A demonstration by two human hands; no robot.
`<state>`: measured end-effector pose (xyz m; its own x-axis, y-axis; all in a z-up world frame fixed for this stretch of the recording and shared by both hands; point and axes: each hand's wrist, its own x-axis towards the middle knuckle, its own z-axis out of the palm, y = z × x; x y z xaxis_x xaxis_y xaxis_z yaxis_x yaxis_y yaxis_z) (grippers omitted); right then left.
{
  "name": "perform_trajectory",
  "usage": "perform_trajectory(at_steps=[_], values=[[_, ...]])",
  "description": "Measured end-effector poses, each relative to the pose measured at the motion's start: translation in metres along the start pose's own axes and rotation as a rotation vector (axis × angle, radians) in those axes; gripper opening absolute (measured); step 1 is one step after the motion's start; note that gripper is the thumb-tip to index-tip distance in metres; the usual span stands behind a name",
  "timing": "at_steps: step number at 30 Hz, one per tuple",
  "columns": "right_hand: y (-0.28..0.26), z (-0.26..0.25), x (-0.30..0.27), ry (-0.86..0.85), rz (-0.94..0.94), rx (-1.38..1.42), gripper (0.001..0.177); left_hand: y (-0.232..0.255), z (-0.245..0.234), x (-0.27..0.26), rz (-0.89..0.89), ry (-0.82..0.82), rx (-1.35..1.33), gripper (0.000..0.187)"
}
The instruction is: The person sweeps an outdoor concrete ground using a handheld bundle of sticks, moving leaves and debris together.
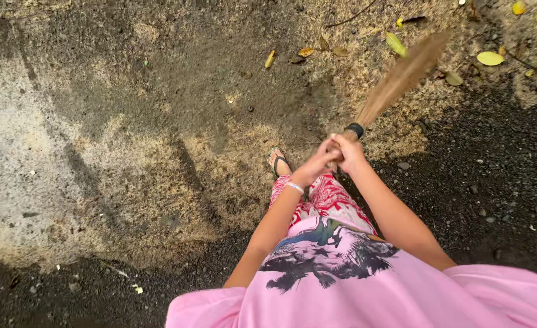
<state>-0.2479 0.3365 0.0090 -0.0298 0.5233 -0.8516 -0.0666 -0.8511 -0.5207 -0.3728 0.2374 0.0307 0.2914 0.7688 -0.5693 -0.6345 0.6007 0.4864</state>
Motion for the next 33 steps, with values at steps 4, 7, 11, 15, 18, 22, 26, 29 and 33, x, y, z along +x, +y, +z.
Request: perform_trajectory(at_steps=[4,7,11,15,18,22,26,29,33], values=[[-0.004,0.041,0.011,-0.226,0.193,0.191,0.014,0.026,-0.026,-0.053,0.185,-0.082,-0.208,0.082],[0.010,0.068,0.002,-0.452,0.352,0.064,0.014,0.029,-0.039,-0.091,0.281,-0.059,-0.248,0.083],[0.038,0.139,-0.027,-0.498,0.387,-0.345,0.011,0.026,-0.048,-0.130,0.278,0.161,-0.242,0.092],[0.082,0.196,-0.031,-0.715,0.473,-0.615,0.019,0.025,-0.050,-0.164,0.470,0.444,0.021,0.097],[0.106,0.232,-0.007,-0.840,0.574,-0.640,0.019,0.036,-0.058,-0.168,0.306,0.580,-0.023,0.110],[0.085,0.263,0.054,-0.850,0.672,-0.638,0.014,0.048,-0.093,-0.102,0.265,0.751,-0.023,0.116],[0.042,0.215,0.098,-0.706,0.572,-0.584,0.014,0.048,-0.119,0.014,0.411,0.677,0.034,0.062],[-0.007,0.139,0.119,-0.414,0.330,-0.064,0.006,0.052,-0.107,0.086,0.381,0.503,0.217,0.043],[-0.069,0.108,0.119,0.021,0.018,-0.002,0.005,0.072,-0.045,0.116,0.500,0.512,0.376,0.050]])
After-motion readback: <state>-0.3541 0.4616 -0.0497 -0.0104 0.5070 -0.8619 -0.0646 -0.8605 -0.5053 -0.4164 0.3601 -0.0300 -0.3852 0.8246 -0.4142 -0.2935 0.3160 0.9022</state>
